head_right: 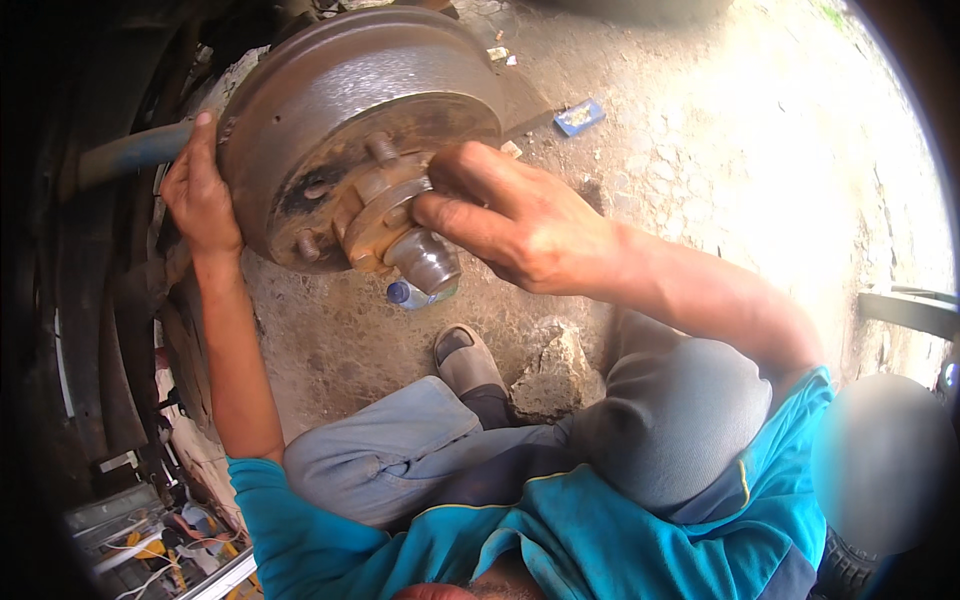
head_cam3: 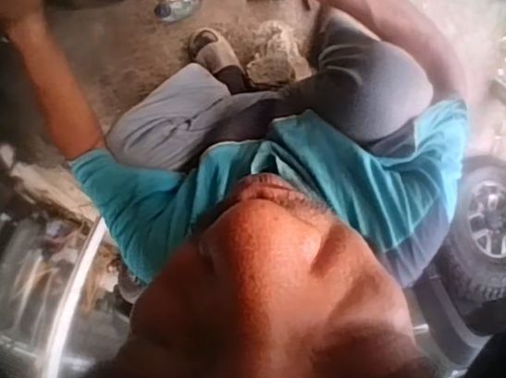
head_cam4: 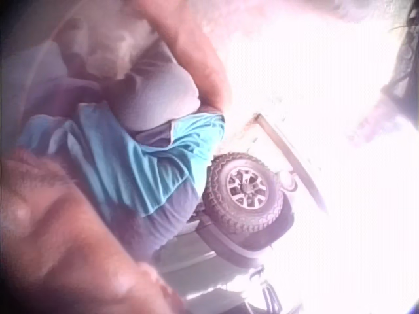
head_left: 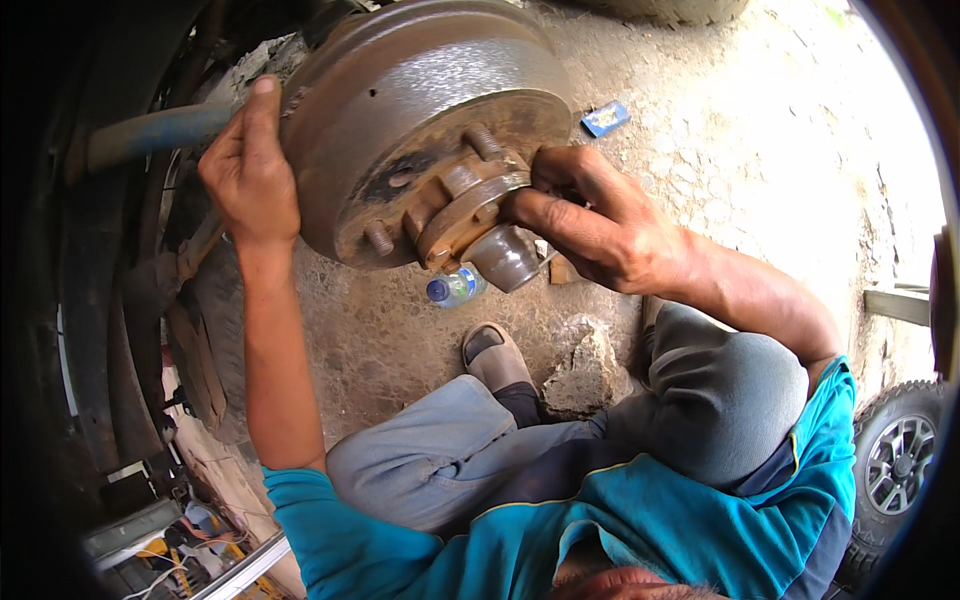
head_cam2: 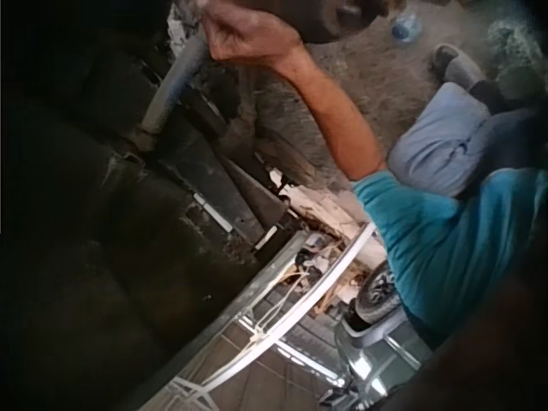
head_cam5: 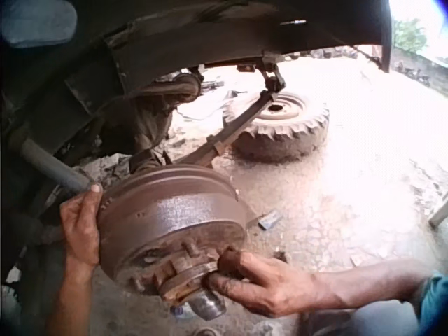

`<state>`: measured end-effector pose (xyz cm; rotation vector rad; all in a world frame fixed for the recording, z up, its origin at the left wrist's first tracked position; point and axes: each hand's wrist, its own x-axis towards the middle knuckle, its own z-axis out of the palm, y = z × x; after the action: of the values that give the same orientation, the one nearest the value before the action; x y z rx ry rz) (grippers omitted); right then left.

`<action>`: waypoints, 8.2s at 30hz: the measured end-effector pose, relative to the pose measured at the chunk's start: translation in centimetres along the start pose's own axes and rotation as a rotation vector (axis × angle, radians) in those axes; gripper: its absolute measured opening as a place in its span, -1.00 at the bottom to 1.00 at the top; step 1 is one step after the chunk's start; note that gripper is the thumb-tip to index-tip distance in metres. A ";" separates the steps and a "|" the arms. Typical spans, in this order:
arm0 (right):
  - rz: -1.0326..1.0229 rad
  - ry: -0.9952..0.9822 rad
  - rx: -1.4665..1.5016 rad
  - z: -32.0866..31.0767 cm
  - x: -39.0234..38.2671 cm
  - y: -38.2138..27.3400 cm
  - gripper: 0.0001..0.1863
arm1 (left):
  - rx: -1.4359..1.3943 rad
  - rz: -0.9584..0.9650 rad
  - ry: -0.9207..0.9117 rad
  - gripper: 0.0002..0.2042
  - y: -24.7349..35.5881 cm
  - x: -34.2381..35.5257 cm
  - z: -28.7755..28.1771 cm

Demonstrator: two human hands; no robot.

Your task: The person sits on the ground and uses a small tool to scrape and clean the surface of a vehicle wheel hub. They repeatedly rub the metal surface to remove rust or debris, focusing on the area around the axle and mounting bolts.

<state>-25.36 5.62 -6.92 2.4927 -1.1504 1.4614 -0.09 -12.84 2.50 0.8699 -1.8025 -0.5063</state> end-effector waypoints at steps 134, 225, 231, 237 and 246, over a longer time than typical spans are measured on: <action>0.011 0.134 0.017 0.4 -0.9 0.0 -0.63 | -0.044 -0.024 -0.005 -0.65 -0.4 0.2 0.0; -0.178 -0.272 -0.070 -1.6 3.2 -0.4 -0.55 | -0.273 0.057 -0.059 -0.49 -0.6 -0.2 0.9; -0.153 -0.273 -0.144 -2.6 1.9 -0.1 -0.55 | -0.072 0.000 -0.060 -0.69 -2.8 0.4 -0.4; -0.228 -0.218 -0.214 -2.2 1.6 0.5 -0.54 | -0.073 0.015 -0.027 -0.68 -2.5 0.0 0.0; -0.252 -0.205 -0.270 -2.2 1.4 0.6 -0.56 | -0.004 -0.028 -0.063 -0.67 -2.8 0.3 -0.5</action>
<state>-27.01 5.17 -4.80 2.5240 -0.9393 0.9409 1.21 -14.88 0.95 0.8858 -1.8480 -0.5604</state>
